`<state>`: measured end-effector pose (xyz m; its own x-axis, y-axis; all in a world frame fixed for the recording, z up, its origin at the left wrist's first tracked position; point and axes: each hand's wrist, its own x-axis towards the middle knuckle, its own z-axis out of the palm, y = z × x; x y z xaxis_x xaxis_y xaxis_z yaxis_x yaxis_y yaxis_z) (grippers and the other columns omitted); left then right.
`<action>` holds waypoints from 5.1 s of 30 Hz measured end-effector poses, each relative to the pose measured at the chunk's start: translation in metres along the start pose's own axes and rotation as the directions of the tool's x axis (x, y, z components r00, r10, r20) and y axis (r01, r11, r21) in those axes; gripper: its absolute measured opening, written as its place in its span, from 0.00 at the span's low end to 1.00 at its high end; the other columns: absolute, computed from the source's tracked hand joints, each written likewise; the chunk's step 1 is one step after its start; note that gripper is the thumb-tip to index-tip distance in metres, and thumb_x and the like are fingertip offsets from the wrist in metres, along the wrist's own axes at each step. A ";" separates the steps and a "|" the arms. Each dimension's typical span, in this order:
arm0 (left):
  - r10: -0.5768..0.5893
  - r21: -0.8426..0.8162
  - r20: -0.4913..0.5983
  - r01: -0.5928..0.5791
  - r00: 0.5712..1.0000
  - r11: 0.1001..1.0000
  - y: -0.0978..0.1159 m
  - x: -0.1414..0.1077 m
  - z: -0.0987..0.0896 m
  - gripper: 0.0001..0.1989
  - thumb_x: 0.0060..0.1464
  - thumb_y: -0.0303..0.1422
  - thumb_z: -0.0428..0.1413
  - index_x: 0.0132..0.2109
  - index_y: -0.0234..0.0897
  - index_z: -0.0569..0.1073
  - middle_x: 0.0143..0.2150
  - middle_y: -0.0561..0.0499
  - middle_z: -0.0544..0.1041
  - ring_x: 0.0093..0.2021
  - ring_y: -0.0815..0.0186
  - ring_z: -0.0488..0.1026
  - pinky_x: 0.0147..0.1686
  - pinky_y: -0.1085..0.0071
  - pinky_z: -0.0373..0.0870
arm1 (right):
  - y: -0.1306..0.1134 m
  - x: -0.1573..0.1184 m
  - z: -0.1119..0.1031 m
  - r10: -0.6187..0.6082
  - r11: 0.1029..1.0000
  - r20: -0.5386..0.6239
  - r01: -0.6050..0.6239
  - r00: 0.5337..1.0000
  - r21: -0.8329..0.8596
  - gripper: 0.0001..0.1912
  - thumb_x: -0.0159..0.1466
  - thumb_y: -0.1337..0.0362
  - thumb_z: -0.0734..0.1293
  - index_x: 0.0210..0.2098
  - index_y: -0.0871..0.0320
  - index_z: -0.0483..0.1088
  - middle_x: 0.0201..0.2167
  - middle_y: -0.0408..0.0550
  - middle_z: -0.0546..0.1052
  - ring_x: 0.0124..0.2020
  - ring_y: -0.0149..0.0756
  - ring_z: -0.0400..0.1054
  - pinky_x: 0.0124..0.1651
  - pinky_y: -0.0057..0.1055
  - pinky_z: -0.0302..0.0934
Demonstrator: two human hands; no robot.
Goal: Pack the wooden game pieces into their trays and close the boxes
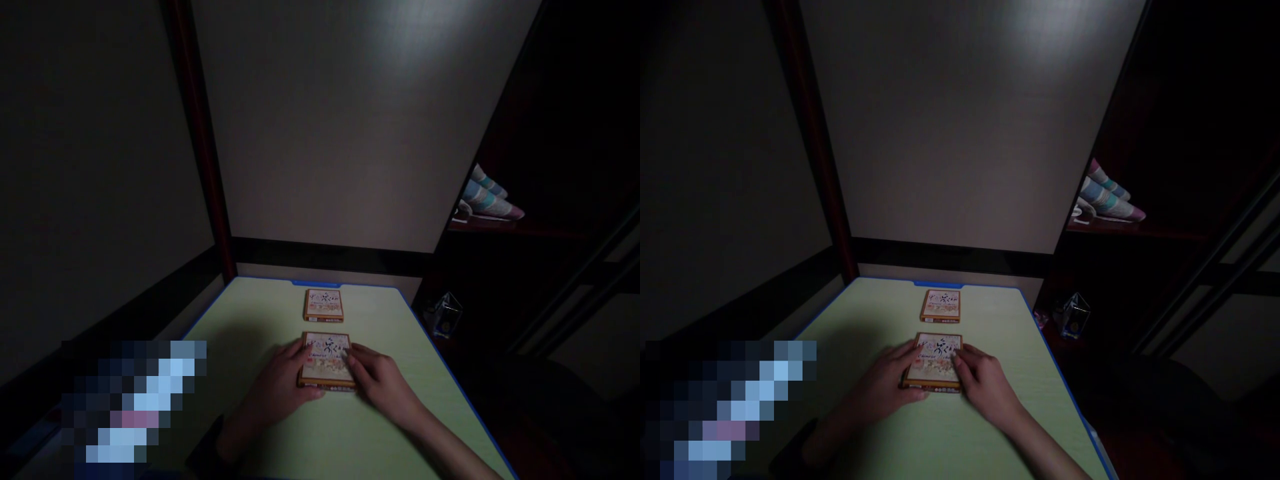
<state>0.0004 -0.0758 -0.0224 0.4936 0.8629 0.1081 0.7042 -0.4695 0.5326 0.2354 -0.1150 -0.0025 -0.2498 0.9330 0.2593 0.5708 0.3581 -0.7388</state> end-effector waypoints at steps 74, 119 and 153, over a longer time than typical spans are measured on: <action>-0.082 -0.584 -0.023 0.053 0.996 0.810 -0.013 0.028 -0.007 0.38 0.54 0.50 0.57 0.67 0.37 0.59 0.56 0.37 0.76 0.54 0.50 0.75 0.50 0.54 0.75 | 0.015 0.049 0.013 0.510 0.482 0.082 -0.363 0.856 0.797 0.33 0.39 0.54 0.82 0.39 0.55 0.66 0.32 0.44 0.80 0.30 0.38 0.75 0.30 0.31 0.66; -0.374 0.035 -0.249 0.394 0.893 0.918 -0.001 0.120 -0.011 0.20 0.70 0.36 0.41 0.55 0.39 0.75 0.49 0.44 0.82 0.45 0.62 0.79 0.41 0.72 0.68 | 0.064 0.122 0.032 0.284 0.955 -0.339 -0.296 0.897 0.017 0.34 0.72 0.48 0.48 0.63 0.64 0.65 0.59 0.59 0.73 0.59 0.44 0.69 0.62 0.37 0.59; -0.096 0.063 -0.306 0.121 0.947 0.991 -0.008 0.081 0.010 0.23 0.65 0.39 0.46 0.62 0.34 0.67 0.63 0.40 0.71 0.62 0.56 0.68 0.64 0.63 0.62 | 0.052 0.072 0.027 0.030 0.999 -0.235 -0.038 0.972 -0.030 0.26 0.65 0.60 0.63 0.62 0.57 0.63 0.59 0.55 0.73 0.60 0.45 0.67 0.64 0.43 0.60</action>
<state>0.0397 -0.0043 -0.0261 0.2439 0.9195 0.3082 0.7893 -0.3729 0.4878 0.2255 -0.0302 -0.0391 -0.0416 0.9259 0.3755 0.6030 0.3229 -0.7295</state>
